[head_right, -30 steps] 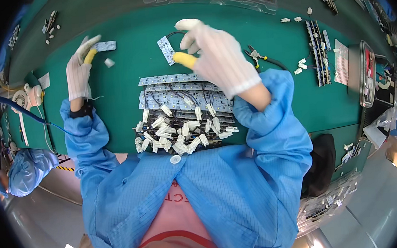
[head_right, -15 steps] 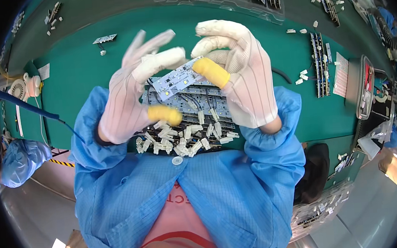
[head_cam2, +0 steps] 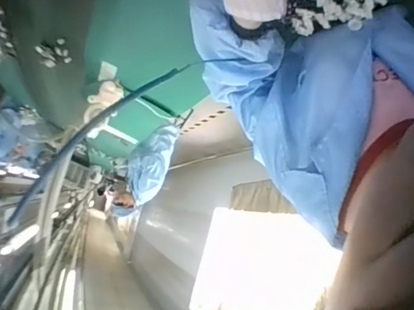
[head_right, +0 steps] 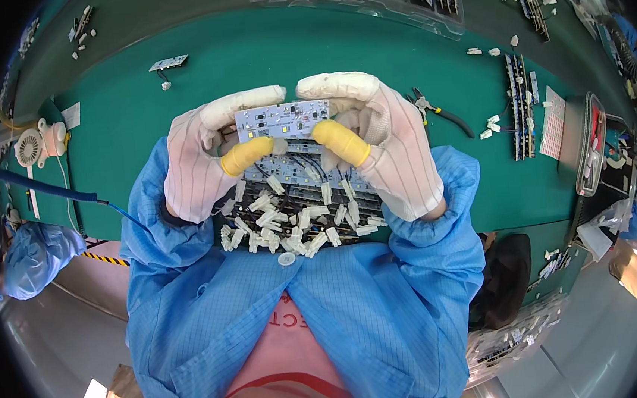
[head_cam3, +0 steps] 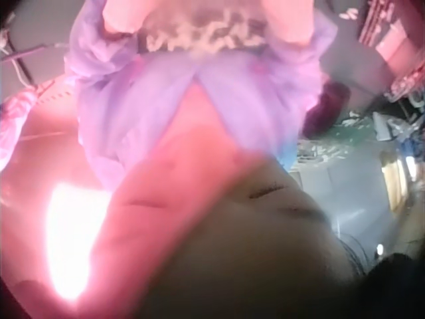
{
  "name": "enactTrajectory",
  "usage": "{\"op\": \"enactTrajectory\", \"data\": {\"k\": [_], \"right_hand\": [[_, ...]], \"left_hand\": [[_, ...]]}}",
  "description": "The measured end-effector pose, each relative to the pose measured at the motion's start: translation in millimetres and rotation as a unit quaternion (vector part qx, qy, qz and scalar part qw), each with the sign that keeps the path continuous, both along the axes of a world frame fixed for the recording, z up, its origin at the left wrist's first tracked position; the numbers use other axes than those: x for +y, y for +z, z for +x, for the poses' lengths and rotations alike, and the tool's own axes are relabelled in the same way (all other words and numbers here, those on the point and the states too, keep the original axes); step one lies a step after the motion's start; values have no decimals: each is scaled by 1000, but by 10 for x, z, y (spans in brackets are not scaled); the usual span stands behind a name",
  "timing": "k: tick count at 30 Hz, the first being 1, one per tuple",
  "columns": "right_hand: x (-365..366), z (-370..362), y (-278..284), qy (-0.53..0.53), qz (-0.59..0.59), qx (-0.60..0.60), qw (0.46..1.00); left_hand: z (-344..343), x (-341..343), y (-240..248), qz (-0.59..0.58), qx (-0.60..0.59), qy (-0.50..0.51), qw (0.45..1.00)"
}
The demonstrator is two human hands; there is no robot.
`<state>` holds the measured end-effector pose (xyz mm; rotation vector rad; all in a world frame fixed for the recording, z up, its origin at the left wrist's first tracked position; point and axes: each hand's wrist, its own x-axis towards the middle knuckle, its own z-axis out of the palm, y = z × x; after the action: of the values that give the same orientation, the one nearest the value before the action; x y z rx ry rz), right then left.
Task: The person is assembling white components onto PCB strips on an assembly line.
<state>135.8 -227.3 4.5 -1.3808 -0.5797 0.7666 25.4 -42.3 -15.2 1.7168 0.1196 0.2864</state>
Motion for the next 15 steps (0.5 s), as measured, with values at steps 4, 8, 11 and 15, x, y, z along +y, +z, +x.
{"op": "enactTrajectory", "data": {"k": [4,8,11,15], "right_hand": [[-4,-30,-59,-28,7,-9,1000],[3,-64,-19,-50,27,-10,998],[-23,-71,-39,-59,45,-16,997],[-16,-85,-41,-56,54,-15,997]], "left_hand": [[-18,-18,72,-25,-7,20,999],[-16,38,80,52,-71,19,996],[-33,76,138,180,-71,11,981],[-34,89,146,232,-115,21,966]]}}
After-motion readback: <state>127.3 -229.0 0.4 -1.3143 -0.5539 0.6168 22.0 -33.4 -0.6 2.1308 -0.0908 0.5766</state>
